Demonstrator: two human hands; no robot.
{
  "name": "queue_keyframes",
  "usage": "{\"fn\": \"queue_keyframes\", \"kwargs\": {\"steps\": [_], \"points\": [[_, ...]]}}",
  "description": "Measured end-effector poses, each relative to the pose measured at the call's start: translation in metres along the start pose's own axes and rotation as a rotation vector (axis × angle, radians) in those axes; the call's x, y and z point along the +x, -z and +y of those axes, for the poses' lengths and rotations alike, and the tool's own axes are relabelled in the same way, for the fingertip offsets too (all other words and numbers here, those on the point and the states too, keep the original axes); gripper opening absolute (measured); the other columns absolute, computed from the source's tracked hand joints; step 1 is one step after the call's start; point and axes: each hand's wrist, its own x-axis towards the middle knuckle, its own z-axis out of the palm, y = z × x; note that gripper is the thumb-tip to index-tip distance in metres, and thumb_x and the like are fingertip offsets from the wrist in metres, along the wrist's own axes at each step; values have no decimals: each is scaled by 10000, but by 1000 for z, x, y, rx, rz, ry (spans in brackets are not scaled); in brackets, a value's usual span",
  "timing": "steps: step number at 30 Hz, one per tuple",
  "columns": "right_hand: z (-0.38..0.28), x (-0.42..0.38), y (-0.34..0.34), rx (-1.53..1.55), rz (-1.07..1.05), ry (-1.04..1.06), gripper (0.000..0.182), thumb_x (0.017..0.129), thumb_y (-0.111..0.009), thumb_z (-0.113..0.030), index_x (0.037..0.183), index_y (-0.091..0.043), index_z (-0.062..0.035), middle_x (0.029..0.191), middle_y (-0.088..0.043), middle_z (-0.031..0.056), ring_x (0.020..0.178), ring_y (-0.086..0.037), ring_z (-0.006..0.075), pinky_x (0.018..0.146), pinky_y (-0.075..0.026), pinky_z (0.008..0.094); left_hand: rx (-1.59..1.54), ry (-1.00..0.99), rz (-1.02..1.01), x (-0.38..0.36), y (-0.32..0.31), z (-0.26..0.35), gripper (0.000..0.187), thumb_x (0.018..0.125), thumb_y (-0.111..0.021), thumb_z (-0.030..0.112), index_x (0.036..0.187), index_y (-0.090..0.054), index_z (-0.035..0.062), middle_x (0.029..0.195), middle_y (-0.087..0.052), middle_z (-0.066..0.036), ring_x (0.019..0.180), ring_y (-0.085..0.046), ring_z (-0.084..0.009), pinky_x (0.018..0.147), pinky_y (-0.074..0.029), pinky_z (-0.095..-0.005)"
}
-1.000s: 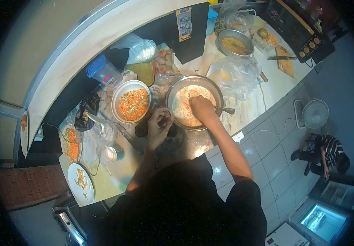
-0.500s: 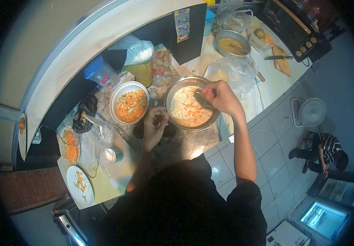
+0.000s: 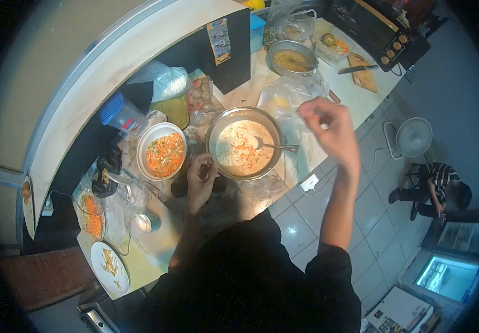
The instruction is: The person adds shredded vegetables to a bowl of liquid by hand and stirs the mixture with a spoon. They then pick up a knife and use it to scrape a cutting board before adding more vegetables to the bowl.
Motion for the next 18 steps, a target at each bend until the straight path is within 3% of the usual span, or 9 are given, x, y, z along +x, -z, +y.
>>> {"fn": "queue_keyframes", "kwargs": {"steps": [7,10,12,14,16,17,18], "points": [[-40,24,74,-131,426,367,83,834,-698,-43,892,-676,11,822,-621,-13,702,-499,37,603,-376,183,56,6,-3,-1,-5,-1,239,900,-614,26,1125,-535,24,848,-461,22,691,-480,-13,575,-375,-161],[-38,45,84,-139,617,362,85,829,-703,-41,896,-678,5,774,-609,-34,689,-504,30,619,-390,165,71,7,6,0,-5,-1,240,897,-616,24,1123,-534,27,849,-459,22,701,-492,-14,582,-385,-157],[-2,69,88,-184,685,319,122,811,-701,-28,927,-676,-1,748,-637,8,670,-551,54,616,-432,197,83,7,7,0,-5,-3,240,896,-617,24,1121,-534,27,851,-458,22,703,-496,-15,586,-391,-155],[59,93,72,-383,488,220,171,795,-689,-20,963,-667,3,771,-661,81,653,-594,98,592,-458,251,74,0,-15,0,-3,-6,243,896,-620,29,1122,-533,31,845,-458,21,688,-487,-14,569,-373,-156],[118,91,63,-757,-194,366,194,793,-670,-27,981,-651,18,782,-651,129,646,-614,137,572,-469,299,108,-11,-22,-3,-1,-1,245,895,-622,32,1123,-532,33,840,-461,22,681,-482,-13,558,-363,-159],[113,91,58,-755,-189,381,194,793,-670,-27,981,-651,18,782,-651,129,646,-614,137,572,-469,299,138,-21,-29,0,0,1,247,894,-624,35,1123,-530,35,834,-465,22,673,-477,-13,547,-352,-162],[104,79,52,-650,-49,266,180,805,-660,-30,977,-650,22,776,-642,119,647,-609,136,580,-466,295,138,-24,-19,3,0,0,247,894,-624,35,1123,-530,35,834,-465,22,673,-477,-13,547,-352,-162]]}}
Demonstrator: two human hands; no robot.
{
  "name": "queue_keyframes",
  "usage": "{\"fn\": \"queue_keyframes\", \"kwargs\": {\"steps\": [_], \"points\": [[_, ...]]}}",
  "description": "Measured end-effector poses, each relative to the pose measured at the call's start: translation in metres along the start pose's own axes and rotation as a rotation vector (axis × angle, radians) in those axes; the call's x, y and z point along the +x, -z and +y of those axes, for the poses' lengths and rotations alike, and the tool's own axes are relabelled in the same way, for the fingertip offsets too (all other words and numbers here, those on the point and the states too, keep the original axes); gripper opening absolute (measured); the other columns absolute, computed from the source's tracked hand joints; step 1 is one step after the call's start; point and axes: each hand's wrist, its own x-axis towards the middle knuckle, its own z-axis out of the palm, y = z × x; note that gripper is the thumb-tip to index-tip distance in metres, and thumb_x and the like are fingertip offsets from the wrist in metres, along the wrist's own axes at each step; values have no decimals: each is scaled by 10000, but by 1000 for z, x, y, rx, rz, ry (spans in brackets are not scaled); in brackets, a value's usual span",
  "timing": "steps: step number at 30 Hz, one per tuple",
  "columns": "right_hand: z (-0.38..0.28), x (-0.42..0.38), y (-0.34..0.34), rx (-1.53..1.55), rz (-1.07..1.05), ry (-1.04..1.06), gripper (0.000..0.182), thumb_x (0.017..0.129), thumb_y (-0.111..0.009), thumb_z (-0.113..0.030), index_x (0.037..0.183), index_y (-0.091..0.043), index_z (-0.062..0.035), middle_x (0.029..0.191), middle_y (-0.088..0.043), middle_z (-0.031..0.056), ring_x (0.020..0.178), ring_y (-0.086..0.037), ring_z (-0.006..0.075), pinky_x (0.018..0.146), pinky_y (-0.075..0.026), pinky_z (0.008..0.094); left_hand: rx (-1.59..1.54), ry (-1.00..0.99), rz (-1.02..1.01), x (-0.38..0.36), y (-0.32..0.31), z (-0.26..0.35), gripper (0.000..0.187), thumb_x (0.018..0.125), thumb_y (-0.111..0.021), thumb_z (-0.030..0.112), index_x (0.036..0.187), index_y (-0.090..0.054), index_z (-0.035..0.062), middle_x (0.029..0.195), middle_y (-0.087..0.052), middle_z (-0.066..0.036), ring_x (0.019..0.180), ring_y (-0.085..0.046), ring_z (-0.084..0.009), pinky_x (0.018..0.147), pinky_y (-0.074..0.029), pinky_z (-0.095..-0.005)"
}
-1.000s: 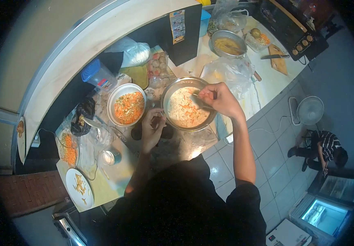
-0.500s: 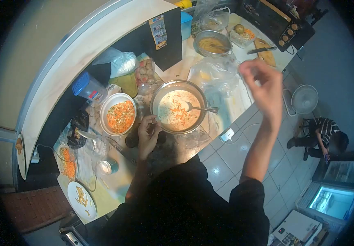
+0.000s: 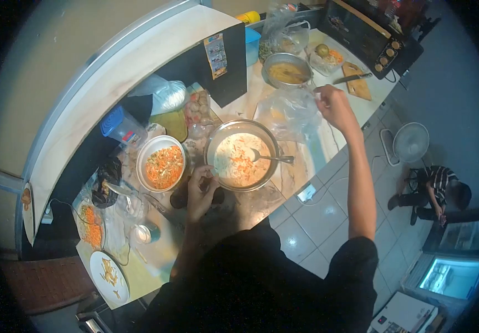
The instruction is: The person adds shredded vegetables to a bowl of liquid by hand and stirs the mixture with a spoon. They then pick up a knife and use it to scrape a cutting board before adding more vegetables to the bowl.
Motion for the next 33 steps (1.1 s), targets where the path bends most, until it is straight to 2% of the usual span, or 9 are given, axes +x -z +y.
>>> {"fn": "queue_keyframes", "kwargs": {"steps": [11,14,16,20,22,24,26,28,33], "points": [[-56,-38,70,650,465,-248,218,842,-650,-22,1054,-657,27,955,-663,45,831,-560,104,760,-463,267,-14,34,0,0,-3,4,248,893,-623,45,1124,-532,41,832,-494,10,652,-467,-30,550,-355,-168],[-63,-48,46,936,384,-34,274,858,-646,-71,1124,-635,-6,1076,-645,80,896,-577,146,775,-483,289,-53,36,2,-1,-2,-5,272,879,-628,15,1130,-525,38,839,-470,17,668,-455,-27,562,-357,-157],[-74,-62,22,580,-59,-122,311,884,-635,-160,1167,-613,-34,1180,-605,132,979,-590,202,790,-497,315,-106,6,32,-1,-5,-5,288,871,-632,-2,1133,-520,38,842,-453,20,685,-452,-22,563,-353,-152],[-90,-94,-35,394,-200,-441,343,913,-616,-276,1116,-618,0,878,-663,185,765,-654,260,678,-516,347,-158,-21,88,-2,-1,-14,347,850,-641,-36,1152,-488,39,851,-409,23,723,-439,-15,572,-355,-142],[-101,-101,-53,391,-173,-455,300,934,-609,-254,1020,-608,33,718,-629,107,607,-593,147,552,-468,285,-135,19,78,-3,1,-22,360,858,-633,-27,1170,-468,43,861,-422,15,733,-450,-21,576,-367,-149],[-111,-101,-62,492,-378,-716,324,897,-646,-291,870,-612,30,678,-639,152,632,-645,239,578,-485,355,-111,51,61,-2,3,-25,373,867,-624,-18,1188,-447,47,872,-435,8,744,-462,-27,581,-378,-157],[-117,-105,-81,465,-312,-680,296,886,-654,-222,767,-563,34,642,-614,154,603,-629,227,551,-459,347,-81,112,19,-2,2,-24,400,885,-599,-4,1228,-402,55,898,-461,-8,766,-488,-45,604,-403,-171],[-124,-103,-95,337,27,-438,277,902,-640,-174,724,-545,16,553,-519,18,511,-486,63,462,-363,247,-101,122,29,-1,-1,-24,413,890,-592,1,1243,-385,58,904,-474,-14,773,-499,-54,613,-409,-176],[-140,-76,-127,514,242,-513,241,960,-537,-144,867,-653,46,545,-500,56,507,-466,101,469,-362,289,-139,98,56,-1,-3,-18,452,895,-584,5,1275,-346,52,902,-492,-21,783,-516,-69,651,-429,-184]]}}
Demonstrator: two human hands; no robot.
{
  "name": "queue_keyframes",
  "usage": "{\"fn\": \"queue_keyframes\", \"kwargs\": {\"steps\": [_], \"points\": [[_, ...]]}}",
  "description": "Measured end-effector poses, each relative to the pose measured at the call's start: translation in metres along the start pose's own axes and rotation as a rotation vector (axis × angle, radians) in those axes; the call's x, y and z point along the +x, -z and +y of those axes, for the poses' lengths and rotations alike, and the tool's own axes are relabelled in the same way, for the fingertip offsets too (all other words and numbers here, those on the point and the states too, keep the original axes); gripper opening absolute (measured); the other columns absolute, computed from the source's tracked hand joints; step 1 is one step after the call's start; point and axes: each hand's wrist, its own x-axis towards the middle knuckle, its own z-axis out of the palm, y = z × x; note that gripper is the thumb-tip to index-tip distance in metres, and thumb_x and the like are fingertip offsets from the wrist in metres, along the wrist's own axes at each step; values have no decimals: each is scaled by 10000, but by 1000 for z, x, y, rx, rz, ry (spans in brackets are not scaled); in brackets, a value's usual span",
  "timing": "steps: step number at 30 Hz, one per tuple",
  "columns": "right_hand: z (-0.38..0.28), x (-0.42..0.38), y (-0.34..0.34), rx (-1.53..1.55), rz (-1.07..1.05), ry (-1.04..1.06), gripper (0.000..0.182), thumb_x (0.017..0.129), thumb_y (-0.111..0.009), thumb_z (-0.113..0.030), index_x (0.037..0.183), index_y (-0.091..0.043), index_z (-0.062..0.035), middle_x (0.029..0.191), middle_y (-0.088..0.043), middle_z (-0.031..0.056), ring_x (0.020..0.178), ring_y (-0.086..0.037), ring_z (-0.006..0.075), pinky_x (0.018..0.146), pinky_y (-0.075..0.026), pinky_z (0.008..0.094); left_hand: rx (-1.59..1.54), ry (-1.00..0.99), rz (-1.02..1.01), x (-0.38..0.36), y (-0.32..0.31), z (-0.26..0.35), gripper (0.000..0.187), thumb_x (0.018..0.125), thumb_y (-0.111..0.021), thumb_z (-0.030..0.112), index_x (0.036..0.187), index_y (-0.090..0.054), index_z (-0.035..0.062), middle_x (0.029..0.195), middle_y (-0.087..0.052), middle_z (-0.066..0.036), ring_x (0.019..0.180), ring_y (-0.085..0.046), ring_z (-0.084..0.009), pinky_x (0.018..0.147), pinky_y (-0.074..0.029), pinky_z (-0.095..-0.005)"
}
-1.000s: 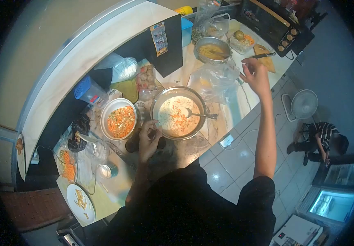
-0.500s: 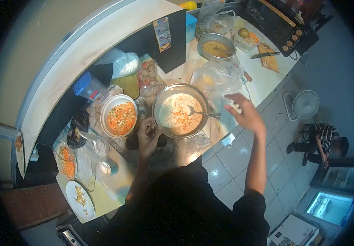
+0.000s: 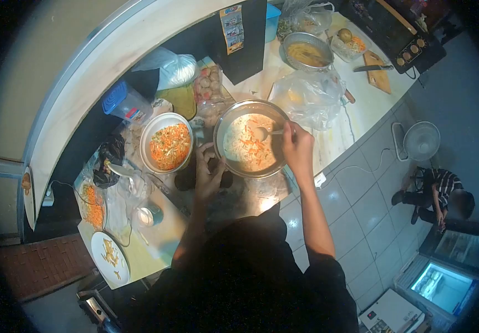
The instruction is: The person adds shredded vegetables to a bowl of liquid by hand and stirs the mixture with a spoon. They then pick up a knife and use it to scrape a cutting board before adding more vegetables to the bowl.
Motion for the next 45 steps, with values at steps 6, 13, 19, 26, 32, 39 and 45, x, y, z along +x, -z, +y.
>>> {"fn": "queue_keyframes", "kwargs": {"steps": [6,13,19,26,32,39,45], "points": [[-26,-6,-9,-13,-297,291,266,962,-512,-142,849,-590,86,665,-549,188,586,-552,263,527,-412,389,24,-41,-31,1,4,-1,521,896,-591,7,1334,-310,30,899,-521,-34,794,-531,-69,693,-443,-201],[-40,-7,57,-6,-671,213,217,953,-499,-90,888,-577,101,758,-591,177,624,-597,258,558,-488,318,-11,4,-31,0,4,0,538,897,-599,11,1353,-314,10,915,-554,-47,825,-555,-83,729,-453,-214],[-21,3,24,-85,-275,238,182,939,-508,-64,908,-598,91,705,-588,193,599,-589,267,567,-461,349,-10,-3,-42,-1,3,-2,538,898,-597,10,1356,-313,7,911,-560,-46,849,-559,-89,777,-453,-234],[-39,-18,35,-2,-594,265,208,950,-489,-78,886,-584,96,690,-578,201,606,-571,305,562,-461,374,-19,-6,-45,0,4,2,528,903,-589,10,1356,-319,9,916,-568,-53,869,-561,-90,786,-451,-234],[-28,-12,35,-112,-358,163,190,935,-514,-76,881,-591,89,685,-576,203,582,-570,293,560,-452,369,20,12,-36,-1,3,4,523,904,-590,17,1355,-324,16,923,-564,-52,851,-558,-90,761,-455,-224],[-38,-24,42,-51,-514,255,182,935,-502,-56,908,-597,97,747,-593,207,601,-569,324,587,-460,376,14,27,-21,-2,3,3,531,900,-587,6,1363,-327,26,939,-555,-52,829,-546,-84,737,-458,-216],[-24,-7,44,-19,-244,156,205,957,-484,-65,930,-615,91,700,-570,166,586,-557,238,557,-443,324,1,43,-21,-1,3,1,538,898,-591,8,1365,-323,26,928,-550,-47,832,-543,-80,723,-457,-210]]}}
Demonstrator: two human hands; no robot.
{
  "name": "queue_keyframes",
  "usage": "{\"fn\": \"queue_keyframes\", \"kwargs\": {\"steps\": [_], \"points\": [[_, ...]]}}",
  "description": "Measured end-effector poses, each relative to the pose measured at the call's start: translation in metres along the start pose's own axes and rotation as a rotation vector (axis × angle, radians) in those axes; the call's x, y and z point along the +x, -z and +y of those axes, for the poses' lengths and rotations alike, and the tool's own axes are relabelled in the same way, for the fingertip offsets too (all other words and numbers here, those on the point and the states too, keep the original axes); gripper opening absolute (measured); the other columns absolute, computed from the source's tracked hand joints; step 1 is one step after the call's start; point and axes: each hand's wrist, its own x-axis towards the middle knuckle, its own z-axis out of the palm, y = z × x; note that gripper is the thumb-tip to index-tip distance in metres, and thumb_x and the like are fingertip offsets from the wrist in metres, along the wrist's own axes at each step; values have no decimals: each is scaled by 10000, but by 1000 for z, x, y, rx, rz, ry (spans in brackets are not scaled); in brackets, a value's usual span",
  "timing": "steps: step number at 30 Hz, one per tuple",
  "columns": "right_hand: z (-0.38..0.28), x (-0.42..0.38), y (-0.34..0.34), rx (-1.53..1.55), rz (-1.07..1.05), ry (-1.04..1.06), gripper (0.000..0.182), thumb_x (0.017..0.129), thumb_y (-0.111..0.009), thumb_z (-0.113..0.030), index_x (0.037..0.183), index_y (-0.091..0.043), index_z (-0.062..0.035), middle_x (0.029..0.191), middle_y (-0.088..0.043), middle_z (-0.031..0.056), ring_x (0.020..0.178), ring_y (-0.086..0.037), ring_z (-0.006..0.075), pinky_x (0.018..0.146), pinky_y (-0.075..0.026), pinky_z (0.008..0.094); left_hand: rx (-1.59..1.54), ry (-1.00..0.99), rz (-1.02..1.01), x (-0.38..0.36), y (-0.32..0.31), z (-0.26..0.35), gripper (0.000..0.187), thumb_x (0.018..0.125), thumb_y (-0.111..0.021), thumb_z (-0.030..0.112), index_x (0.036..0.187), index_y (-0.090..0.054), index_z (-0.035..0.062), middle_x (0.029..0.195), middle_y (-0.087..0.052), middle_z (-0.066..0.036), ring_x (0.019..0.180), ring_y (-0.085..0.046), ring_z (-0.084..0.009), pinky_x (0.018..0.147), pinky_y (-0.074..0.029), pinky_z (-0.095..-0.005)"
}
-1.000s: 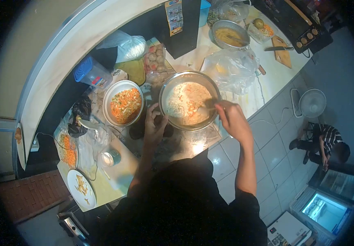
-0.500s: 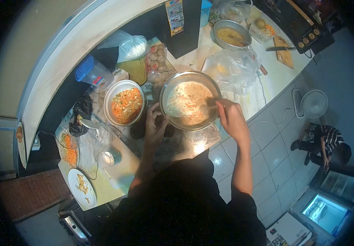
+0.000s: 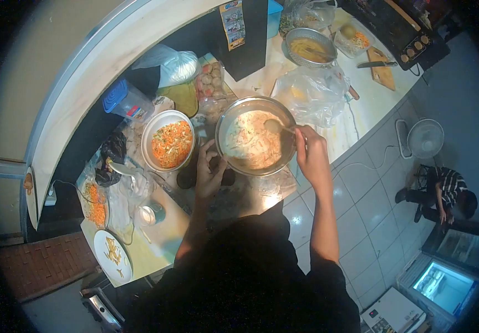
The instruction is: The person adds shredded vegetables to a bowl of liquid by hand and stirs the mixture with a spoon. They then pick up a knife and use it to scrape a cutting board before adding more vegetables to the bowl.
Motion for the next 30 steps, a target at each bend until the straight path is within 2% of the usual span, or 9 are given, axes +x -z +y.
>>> {"fn": "queue_keyframes", "kwargs": {"steps": [2,8,12,16,20,24,26,27,30], "points": [[9,2,-10,-163,84,106,211,962,-478,-63,910,-600,102,693,-561,156,585,-546,207,549,-432,330,8,-4,-2,1,1,-4,532,901,-591,15,1363,-326,26,914,-552,-43,835,-542,-81,721,-456,-209],[-3,-13,-20,-110,-40,-105,297,1000,-435,-145,862,-584,72,574,-535,102,509,-524,165,507,-415,323,16,-43,10,0,-1,-5,527,907,-588,23,1362,-321,24,891,-554,-41,804,-543,-76,712,-452,-205],[1,-16,-33,266,-209,-304,315,1016,-425,-176,921,-592,73,663,-591,54,597,-576,101,542,-460,240,49,-14,2,0,-1,4,532,904,-591,19,1362,-320,25,881,-551,-36,789,-540,-71,710,-451,-203],[6,-4,-31,387,6,-220,317,1018,-429,-175,954,-602,83,683,-599,53,629,-573,100,556,-459,243,58,14,-2,-1,2,2,521,907,-601,45,1354,-336,25,949,-615,-81,879,-588,-110,777,-482,-256],[13,6,-27,159,142,-133,291,987,-464,-164,907,-626,65,628,-596,128,558,-570,171,534,-434,326,108,-36,-9,0,2,1,524,902,-608,43,1351,-338,25,939,-626,-89,869,-595,-111,771,-487,-249],[9,-1,-28,2,-33,-133,282,980,-469,-158,920,-610,79,640,-600,135,559,-583,208,551,-446,349,9,9,6,1,1,-4,543,897,-602,17,1362,-321,21,880,-556,-42,801,-543,-75,718,-455,-214],[7,-7,-25,232,-221,-175,283,983,-468,-157,928,-607,83,646,-600,116,560,-581,187,560,-456,337,-1,-24,-4,1,1,-3,541,896,-606,21,1359,-325,15,885,-559,-49,801,-547,-85,728,-457,-221],[10,-10,-24,314,-276,-220,296,1014,-433,-157,953,-599,81,700,-591,49,574,-537,93,531,-442,243,0,-23,-6,1,1,-3,541,896,-606,21,1359,-325,15,885,-559,-49,801,-547,-85,728,-457,-221],[13,-13,-14,383,-234,-245,308,1022,-416,-168,970,-596,77,726,-600,57,592,-546,95,532,-447,243,39,-13,2,1,1,-5,535,897,-604,22,1355,-328,11,897,-561,-55,813,-552,-94,735,-458,-224]]}}
